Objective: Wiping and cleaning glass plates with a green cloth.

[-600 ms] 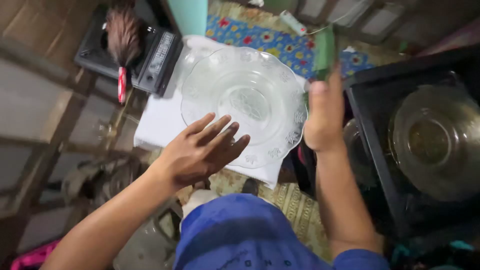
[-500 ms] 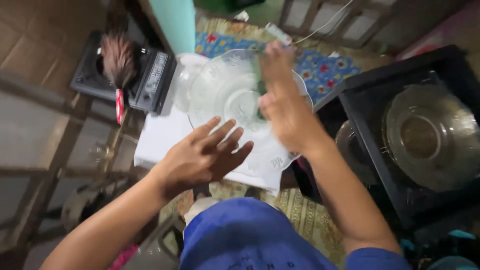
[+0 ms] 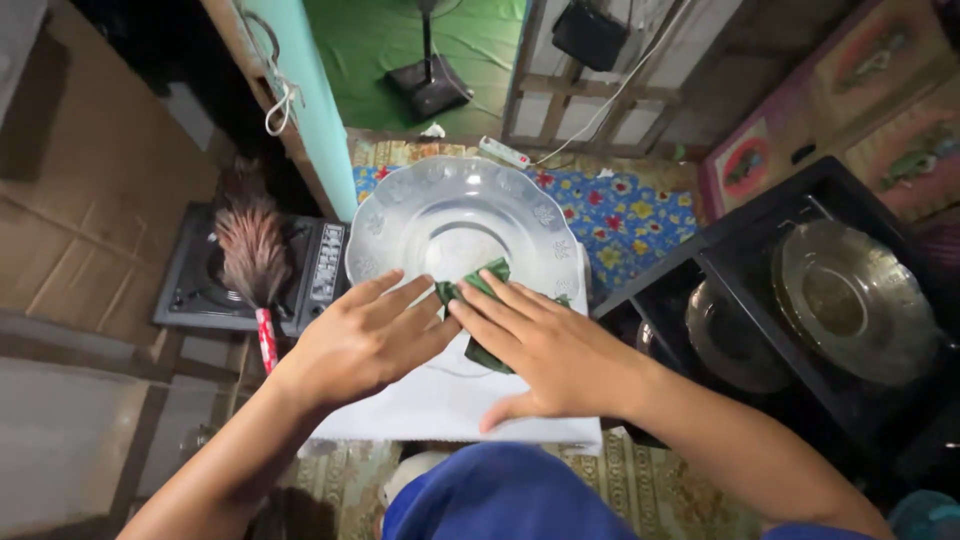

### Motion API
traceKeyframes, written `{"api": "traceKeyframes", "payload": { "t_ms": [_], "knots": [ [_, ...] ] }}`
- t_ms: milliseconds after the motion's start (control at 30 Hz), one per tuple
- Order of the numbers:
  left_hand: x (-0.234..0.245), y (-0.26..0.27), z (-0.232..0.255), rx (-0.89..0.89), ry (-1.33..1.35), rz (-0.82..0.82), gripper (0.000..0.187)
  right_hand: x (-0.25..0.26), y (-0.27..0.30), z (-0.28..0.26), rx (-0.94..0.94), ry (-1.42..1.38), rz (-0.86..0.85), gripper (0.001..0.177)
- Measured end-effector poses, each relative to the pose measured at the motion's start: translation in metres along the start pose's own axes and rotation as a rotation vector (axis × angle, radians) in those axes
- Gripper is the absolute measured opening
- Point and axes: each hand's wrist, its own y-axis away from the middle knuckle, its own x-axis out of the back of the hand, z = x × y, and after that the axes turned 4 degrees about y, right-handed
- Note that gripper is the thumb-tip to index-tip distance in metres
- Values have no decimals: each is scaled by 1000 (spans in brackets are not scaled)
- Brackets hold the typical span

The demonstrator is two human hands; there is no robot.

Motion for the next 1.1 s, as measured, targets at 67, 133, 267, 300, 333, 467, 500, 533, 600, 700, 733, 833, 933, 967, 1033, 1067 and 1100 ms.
{"api": "traceKeyframes", "payload": {
  "t_ms": [67, 133, 267, 300, 333, 467, 500, 533, 600, 700, 733, 833, 933, 967, 1033, 1067, 1100],
  "knots": [
    [9, 9, -12, -26, 10, 25, 22, -4, -6, 18, 52, 63, 137, 57],
    [15, 19, -23, -43, 29, 49, 23, -4, -11, 28, 108, 121, 261, 34],
    [14, 37, -48, -3, 134, 27, 25, 0, -30, 20, 84, 243, 415, 21],
    [12, 42, -52, 67, 144, -3, 26, -1, -37, 14, 25, 278, 448, 20],
    [11, 39, -50, 58, 152, -1, 26, -1, -44, 6, 13, 282, 446, 20],
    [9, 35, -47, 48, 64, 45, 22, -2, -69, -16, -66, 426, 458, 20],
    [9, 35, -47, 47, 38, 78, 21, -2, -74, -18, -60, 394, 475, 19],
    [10, 40, -54, 44, 42, 79, 21, 0, -73, -15, -65, 395, 473, 19],
    [14, 49, -66, -26, 190, 81, 19, 6, -69, -8, 32, 244, 383, 19],
    [6, 64, -77, -54, 229, 69, 22, -9, -60, 6, 11, 272, 318, 22],
    [3, 63, -77, -56, 235, 67, 22, -11, -63, 4, 6, 269, 315, 22],
    [-4, 55, -73, 55, 182, 35, 19, -15, -71, -4, -111, 405, 345, 20],
    [-4, 47, -65, 59, 100, 68, 20, -8, -74, -13, -128, 465, 380, 20],
    [-3, 49, -65, 30, 137, 77, 21, -3, -70, -13, -82, 405, 405, 18],
    [1, 48, -66, -5, 169, 87, 22, 2, -56, -8, -38, 351, 435, 17],
    [4, 46, -66, -46, 207, 87, 22, 1, -45, -3, -19, 278, 385, 20],
    [8, 44, -65, -83, 243, 88, 22, 1, -34, 2, 3, 206, 334, 26]
  ]
}}
